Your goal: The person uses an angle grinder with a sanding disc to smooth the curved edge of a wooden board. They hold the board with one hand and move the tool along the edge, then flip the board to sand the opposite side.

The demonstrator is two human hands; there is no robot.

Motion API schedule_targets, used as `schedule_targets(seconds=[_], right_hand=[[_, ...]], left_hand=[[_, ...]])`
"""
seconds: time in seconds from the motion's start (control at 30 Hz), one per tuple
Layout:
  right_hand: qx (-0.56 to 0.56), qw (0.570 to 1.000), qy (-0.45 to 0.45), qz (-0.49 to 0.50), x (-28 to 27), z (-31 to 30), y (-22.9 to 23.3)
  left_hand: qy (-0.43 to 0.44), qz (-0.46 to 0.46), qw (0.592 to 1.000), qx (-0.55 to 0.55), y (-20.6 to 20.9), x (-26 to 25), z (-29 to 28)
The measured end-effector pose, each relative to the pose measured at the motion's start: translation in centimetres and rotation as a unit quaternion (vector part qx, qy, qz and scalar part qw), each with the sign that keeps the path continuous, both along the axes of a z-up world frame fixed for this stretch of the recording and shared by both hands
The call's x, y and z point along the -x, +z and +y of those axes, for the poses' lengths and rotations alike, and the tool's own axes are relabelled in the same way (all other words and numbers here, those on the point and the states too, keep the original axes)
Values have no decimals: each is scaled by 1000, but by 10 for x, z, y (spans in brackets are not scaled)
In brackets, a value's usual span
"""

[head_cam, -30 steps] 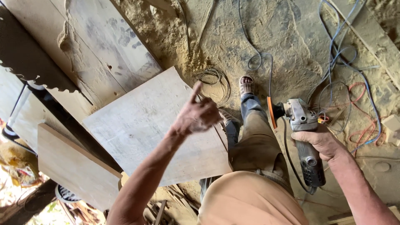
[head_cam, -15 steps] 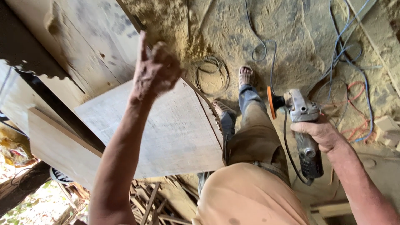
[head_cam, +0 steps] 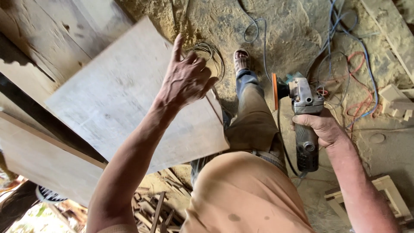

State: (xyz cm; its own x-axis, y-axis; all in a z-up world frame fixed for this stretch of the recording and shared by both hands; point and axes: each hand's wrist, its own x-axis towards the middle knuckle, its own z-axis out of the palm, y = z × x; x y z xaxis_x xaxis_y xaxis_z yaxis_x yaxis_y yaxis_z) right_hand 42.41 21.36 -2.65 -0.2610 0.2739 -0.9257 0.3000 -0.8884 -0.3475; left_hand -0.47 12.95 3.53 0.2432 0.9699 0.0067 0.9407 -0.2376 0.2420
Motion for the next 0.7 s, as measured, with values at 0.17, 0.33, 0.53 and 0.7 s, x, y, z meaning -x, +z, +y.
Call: schedule_targets(seconds=[0.17,0.33,0.53,0.7], right_hand=[[-36,999,-24,3,-30,-73,34],[-35,996,-57,59,-75,-157,33],[-33,990,-130,38,-96,-223,40],[-26,993,-114,23,-106,-246,40]], left_hand=[[-50,48,997,29,-2,-45,-22],[-132,105,986,0,-20,-84,-62],[-186,22,982,25,-14,-107,-108],[-169,-50,984,-6,-14,-109,-128]])
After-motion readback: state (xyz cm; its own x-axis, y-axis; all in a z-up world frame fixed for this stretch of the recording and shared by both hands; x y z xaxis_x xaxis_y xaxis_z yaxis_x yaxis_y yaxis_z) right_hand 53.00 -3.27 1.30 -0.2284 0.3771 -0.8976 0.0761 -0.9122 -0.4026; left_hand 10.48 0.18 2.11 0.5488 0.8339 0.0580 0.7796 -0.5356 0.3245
